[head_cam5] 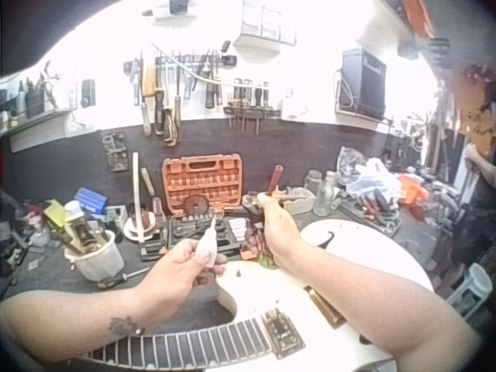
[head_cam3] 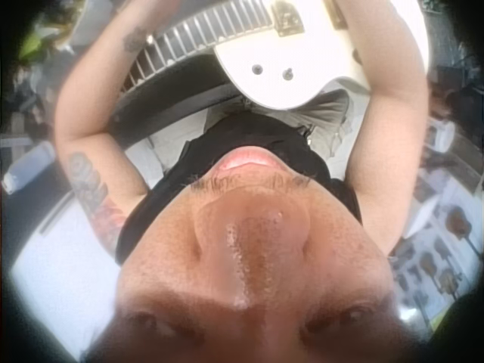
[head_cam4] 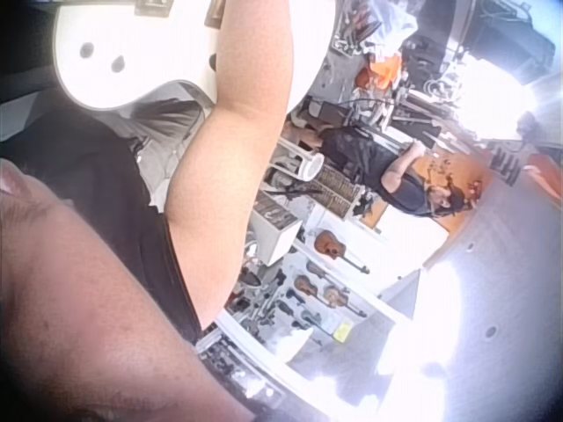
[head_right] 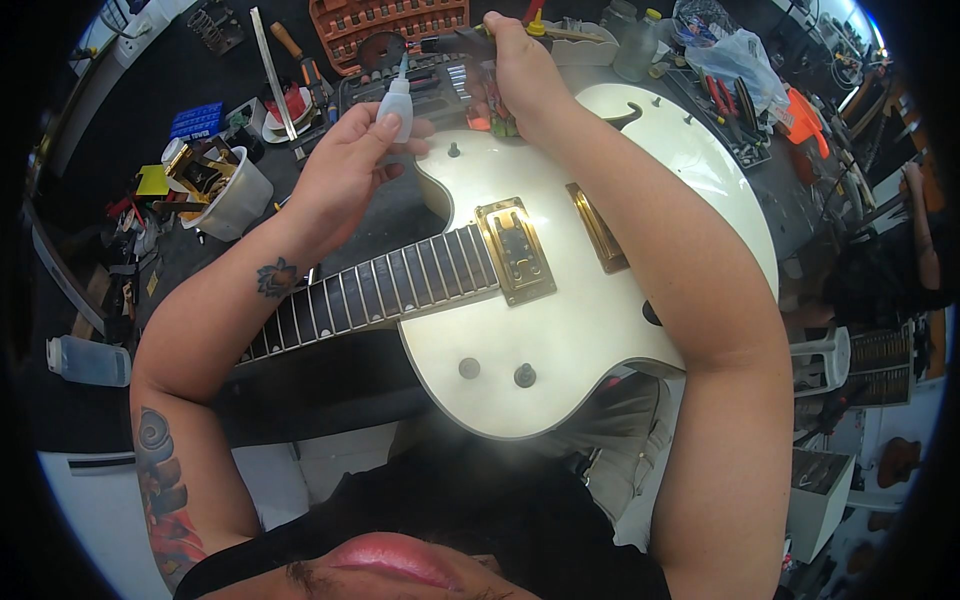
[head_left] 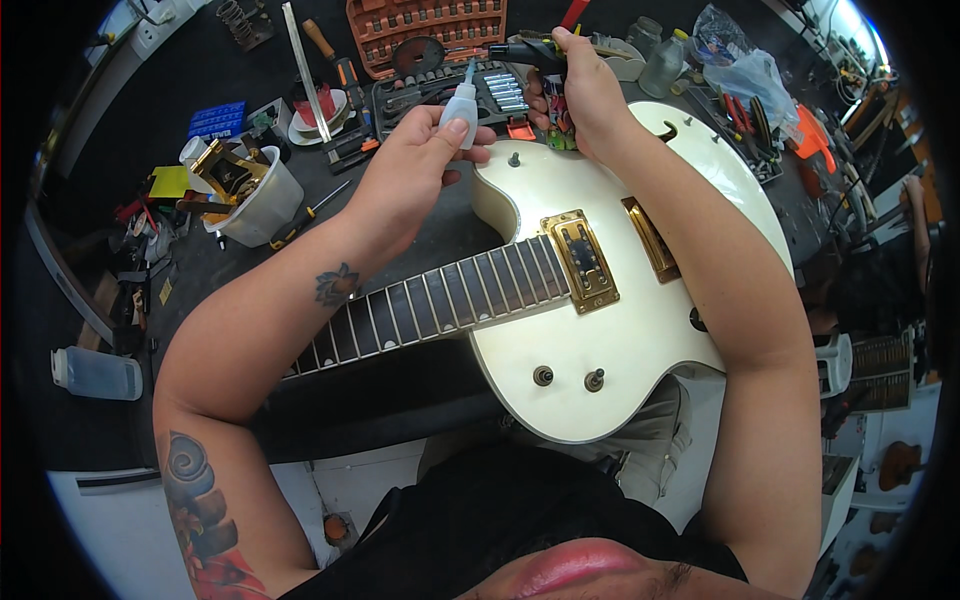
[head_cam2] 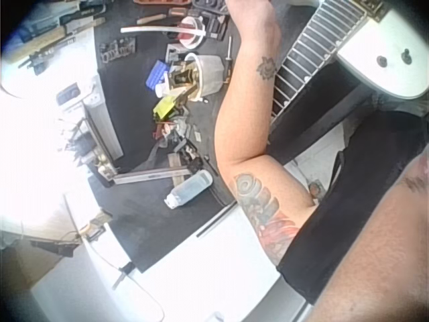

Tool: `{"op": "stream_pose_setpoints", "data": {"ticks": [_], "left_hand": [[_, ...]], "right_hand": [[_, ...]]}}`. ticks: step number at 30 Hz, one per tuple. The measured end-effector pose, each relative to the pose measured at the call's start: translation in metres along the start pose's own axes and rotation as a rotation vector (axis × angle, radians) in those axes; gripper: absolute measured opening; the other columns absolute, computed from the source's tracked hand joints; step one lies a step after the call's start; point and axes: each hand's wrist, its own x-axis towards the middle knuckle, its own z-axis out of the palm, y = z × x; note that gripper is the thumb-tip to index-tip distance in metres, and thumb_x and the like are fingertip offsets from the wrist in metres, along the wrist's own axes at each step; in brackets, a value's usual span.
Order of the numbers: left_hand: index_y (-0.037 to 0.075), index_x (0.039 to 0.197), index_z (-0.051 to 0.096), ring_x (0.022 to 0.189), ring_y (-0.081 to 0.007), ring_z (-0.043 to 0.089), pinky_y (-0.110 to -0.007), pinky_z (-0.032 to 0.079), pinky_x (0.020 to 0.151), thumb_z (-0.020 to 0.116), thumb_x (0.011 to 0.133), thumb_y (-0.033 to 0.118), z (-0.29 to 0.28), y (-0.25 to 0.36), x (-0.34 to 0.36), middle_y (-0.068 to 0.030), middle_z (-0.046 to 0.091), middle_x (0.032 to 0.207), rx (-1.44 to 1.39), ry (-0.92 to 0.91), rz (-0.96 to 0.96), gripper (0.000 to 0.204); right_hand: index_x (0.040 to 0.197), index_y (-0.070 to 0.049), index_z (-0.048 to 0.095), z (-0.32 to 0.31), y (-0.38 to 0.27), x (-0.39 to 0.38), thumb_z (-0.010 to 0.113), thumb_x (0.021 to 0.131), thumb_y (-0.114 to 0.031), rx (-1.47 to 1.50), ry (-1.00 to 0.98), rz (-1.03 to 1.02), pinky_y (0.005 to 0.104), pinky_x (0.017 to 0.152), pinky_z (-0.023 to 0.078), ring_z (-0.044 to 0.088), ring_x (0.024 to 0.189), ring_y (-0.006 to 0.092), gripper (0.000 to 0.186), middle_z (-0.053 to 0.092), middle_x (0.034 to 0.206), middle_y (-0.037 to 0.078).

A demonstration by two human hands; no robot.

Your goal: The person uses a screwdriver and a hammer with a metal tool to adjust and secure parts on the fretboard and body of a white electric guitar, and applies liquid from a small bottle to the frets.

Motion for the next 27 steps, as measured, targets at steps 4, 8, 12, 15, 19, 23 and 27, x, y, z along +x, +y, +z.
{"op": "stream_pose_setpoints", "data": {"ticks": [4, 8, 12, 15, 19, 23, 27], "left_hand": [[0.008, 0.131, 0.053, 0.117, -0.0125, 0.059, -0.034, 0.04, 0.1, 0.047, 0.112, 0.037, 0.0003, 0.0005, 0.0004, -0.0053, 0.066, 0.13, -0.002, 0.001, -0.004, 0.035], [0.008, 0.13, 0.053, 0.117, -0.0125, 0.059, -0.035, 0.04, 0.1, 0.046, 0.112, 0.037, -0.0002, 0.0002, 0.0006, -0.0054, 0.066, 0.131, 0.002, 0.004, -0.011, 0.035], [0.008, 0.131, 0.053, 0.117, -0.0126, 0.059, -0.035, 0.04, 0.1, 0.046, 0.112, 0.037, 0.0, 0.0006, 0.0007, -0.0057, 0.066, 0.131, -0.002, 0.004, -0.013, 0.035], [0.008, 0.131, 0.053, 0.117, -0.0127, 0.059, -0.035, 0.04, 0.101, 0.046, 0.112, 0.037, 0.0001, 0.0005, 0.0005, -0.006, 0.065, 0.131, -0.003, 0.003, -0.012, 0.035], [0.008, 0.131, 0.053, 0.117, -0.0129, 0.058, -0.036, 0.04, 0.101, 0.046, 0.112, 0.037, 0.0, 0.0002, 0.0008, -0.0062, 0.065, 0.132, 0.001, 0.0, -0.013, 0.035], [0.008, 0.132, 0.053, 0.118, -0.0131, 0.058, -0.036, 0.04, 0.101, 0.046, 0.112, 0.036, 0.0003, 0.0016, -0.0004, -0.0063, 0.065, 0.132, 0.003, 0.004, -0.013, 0.035], [0.008, 0.132, 0.053, 0.118, -0.0134, 0.059, -0.036, 0.04, 0.102, 0.046, 0.112, 0.036, 0.0, 0.0017, -0.0002, -0.0065, 0.066, 0.131, 0.01, 0.011, -0.018, 0.035]], "right_hand": [[0.083, -0.004, 0.06, 0.0007, -0.0008, -0.0005, 0.041, 0.105, -0.051, 0.007, 0.009, -0.005, 0.0307, 0.052, 0.047, 0.054, 0.056, 0.0151, 0.056, 0.057, 0.066, 0.006], [0.083, -0.004, 0.059, 0.0023, -0.003, -0.0028, 0.04, 0.105, -0.051, 0.007, 0.003, 0.01, 0.0309, 0.052, 0.047, 0.053, 0.056, 0.0152, 0.055, 0.057, 0.066, 0.006], [0.083, -0.004, 0.059, 0.0024, -0.0037, -0.0034, 0.039, 0.106, -0.05, 0.017, -0.001, 0.018, 0.0312, 0.052, 0.047, 0.053, 0.056, 0.0154, 0.055, 0.056, 0.066, 0.006], [0.082, -0.005, 0.059, 0.0018, -0.0027, -0.003, 0.039, 0.106, -0.05, 0.018, -0.016, -0.001, 0.0314, 0.053, 0.047, 0.053, 0.056, 0.0154, 0.055, 0.056, 0.065, 0.005], [0.082, -0.005, 0.059, 0.0016, -0.0031, -0.0034, 0.039, 0.106, -0.049, 0.022, -0.023, -0.009, 0.0316, 0.053, 0.047, 0.053, 0.056, 0.0154, 0.054, 0.055, 0.065, 0.005], [0.083, -0.005, 0.059, 0.0014, -0.0028, -0.0028, 0.039, 0.106, -0.049, 0.026, -0.017, -0.003, 0.032, 0.053, 0.047, 0.053, 0.057, 0.0155, 0.054, 0.056, 0.067, 0.005], [0.084, -0.004, 0.059, -0.0003, 0.0005, 0.0002, 0.039, 0.106, -0.049, 0.026, -0.007, -0.003, 0.0318, 0.053, 0.047, 0.053, 0.057, 0.0156, 0.054, 0.056, 0.067, 0.006]]}}
